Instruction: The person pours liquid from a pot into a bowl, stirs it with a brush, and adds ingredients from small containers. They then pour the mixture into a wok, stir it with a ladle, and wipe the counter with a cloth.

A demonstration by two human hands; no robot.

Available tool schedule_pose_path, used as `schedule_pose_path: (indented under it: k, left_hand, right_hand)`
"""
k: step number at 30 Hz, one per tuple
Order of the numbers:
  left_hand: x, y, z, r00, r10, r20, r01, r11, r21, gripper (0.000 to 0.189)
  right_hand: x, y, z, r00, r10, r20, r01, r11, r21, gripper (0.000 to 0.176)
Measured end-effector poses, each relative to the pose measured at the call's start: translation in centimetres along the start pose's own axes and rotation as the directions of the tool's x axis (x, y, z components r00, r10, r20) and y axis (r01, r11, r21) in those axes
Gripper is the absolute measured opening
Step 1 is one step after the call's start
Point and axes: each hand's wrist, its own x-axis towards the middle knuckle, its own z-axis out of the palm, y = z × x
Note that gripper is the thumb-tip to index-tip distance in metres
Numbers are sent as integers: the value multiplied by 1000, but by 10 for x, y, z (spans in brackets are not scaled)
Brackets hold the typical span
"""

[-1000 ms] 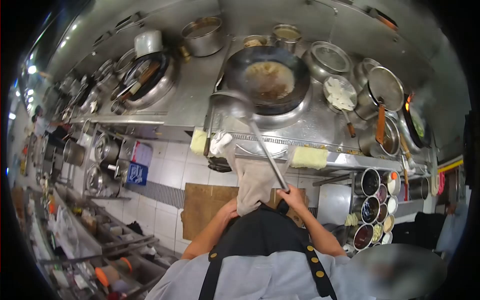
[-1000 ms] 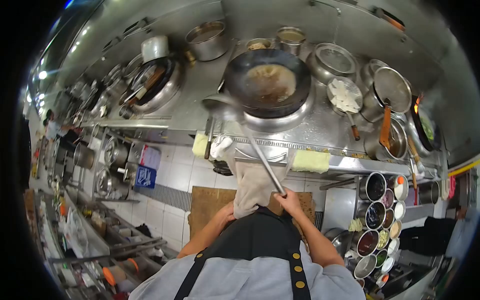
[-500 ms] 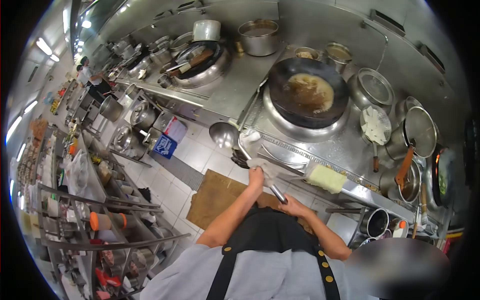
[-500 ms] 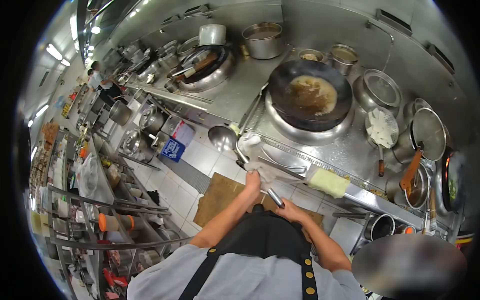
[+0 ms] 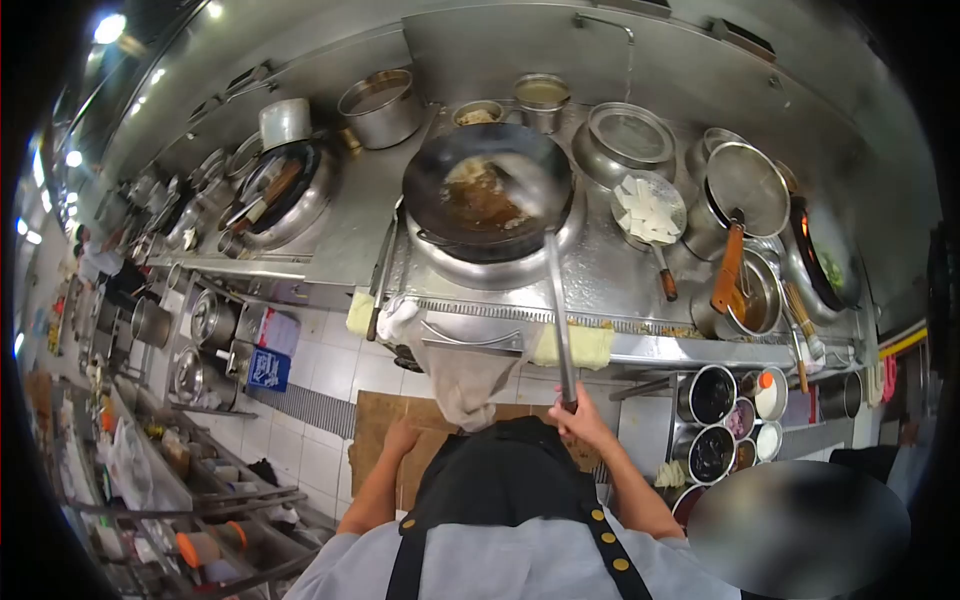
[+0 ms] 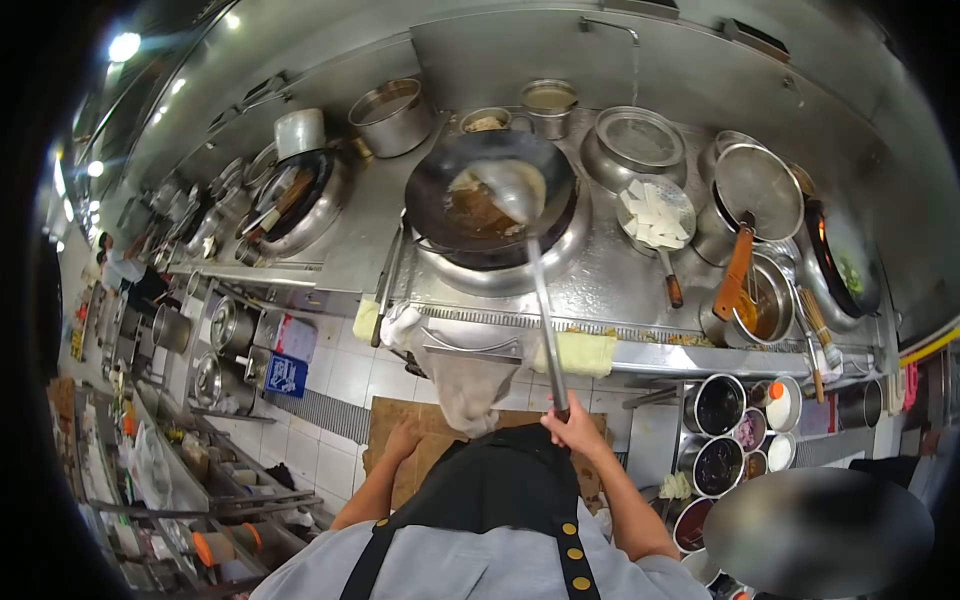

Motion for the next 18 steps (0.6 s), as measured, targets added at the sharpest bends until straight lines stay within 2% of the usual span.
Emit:
schedule_pose_path:
  k: [1, 2, 3, 4, 5, 6, 7, 8, 9, 10, 12, 13, 14, 15, 16, 18]
  left_hand:
    - [-4, -44, 30, 988, -155, 20, 156, 981, -117, 44]
    - [-13, -91, 60, 980, -179, 84, 196, 939, -285, 35]
    - [-24, -120, 81, 873, -405, 272, 487, 752, -444, 34]
    - [-36, -141, 95, 681, -546, 488, 730, 464, -501, 33]
    - [-46, -150, 103, 647, -531, 548, 763, 444, -471, 32]
    - [-56, -161, 108, 605, -517, 606, 796, 423, -433, 30]
    - [-58, -178, 115, 643, -459, 613, 760, 485, -434, 30]
    - [-50, -196, 126, 749, -344, 566, 637, 607, -475, 29]
    - [-38, -212, 135, 870, -158, 466, 419, 734, -535, 29]
    - [-29, -207, 128, 932, 23, 362, 203, 794, -573, 28]
    - [-18, -196, 109, 937, 288, 197, -117, 793, -598, 27]
    - [-6, -229, 134, 952, 112, 284, 70, 825, -561, 27]
    - [-3, -212, 110, 929, -75, 363, 266, 816, -513, 26]
    - [-8, -151, 44, 870, -252, 424, 446, 768, -459, 26]
    - [-1, -158, 43, 864, -252, 435, 454, 764, -459, 26]
    - [21, -171, 37, 852, -245, 463, 513, 570, -642, 26]
  right_hand:
    - [-3, -6, -2, 998, 57, 24, -60, 983, 173, 32]
    - [-7, -10, 0, 994, 85, -67, -72, 982, 173, 29]
    - [-6, -3, 0, 991, 89, -97, -72, 982, 175, 29]
    - [-4, 9, -2, 966, 73, -246, -36, 988, 153, 27]
    - [-8, 17, -2, 919, 58, -389, -9, 992, 127, 25]
    - [-11, 13, -1, 871, 113, -477, -120, 993, 16, 27]
    - [-9, 24, 8, 855, 131, -501, -138, 990, 24, 27]
    - [0, 41, 20, 783, 5, -623, -182, 958, -221, 29]
    - [5, 56, 28, 709, -150, -689, -253, 858, -447, 32]
    - [9, 38, 47, 687, 59, -724, -372, 885, -281, 37]
    - [37, 61, 83, 617, 25, -787, -360, 898, -254, 35]
    - [53, 55, 104, 573, 74, -816, -418, 883, -214, 35]
    - [72, 61, 122, 589, 42, -807, -387, 892, -235, 37]
    - [90, 66, 138, 629, 37, -776, -258, 952, -164, 38]
    - [102, 38, 154, 704, 257, -662, -151, 965, 213, 41]
    - [128, 31, 168, 789, 351, -503, -153, 907, 393, 29]
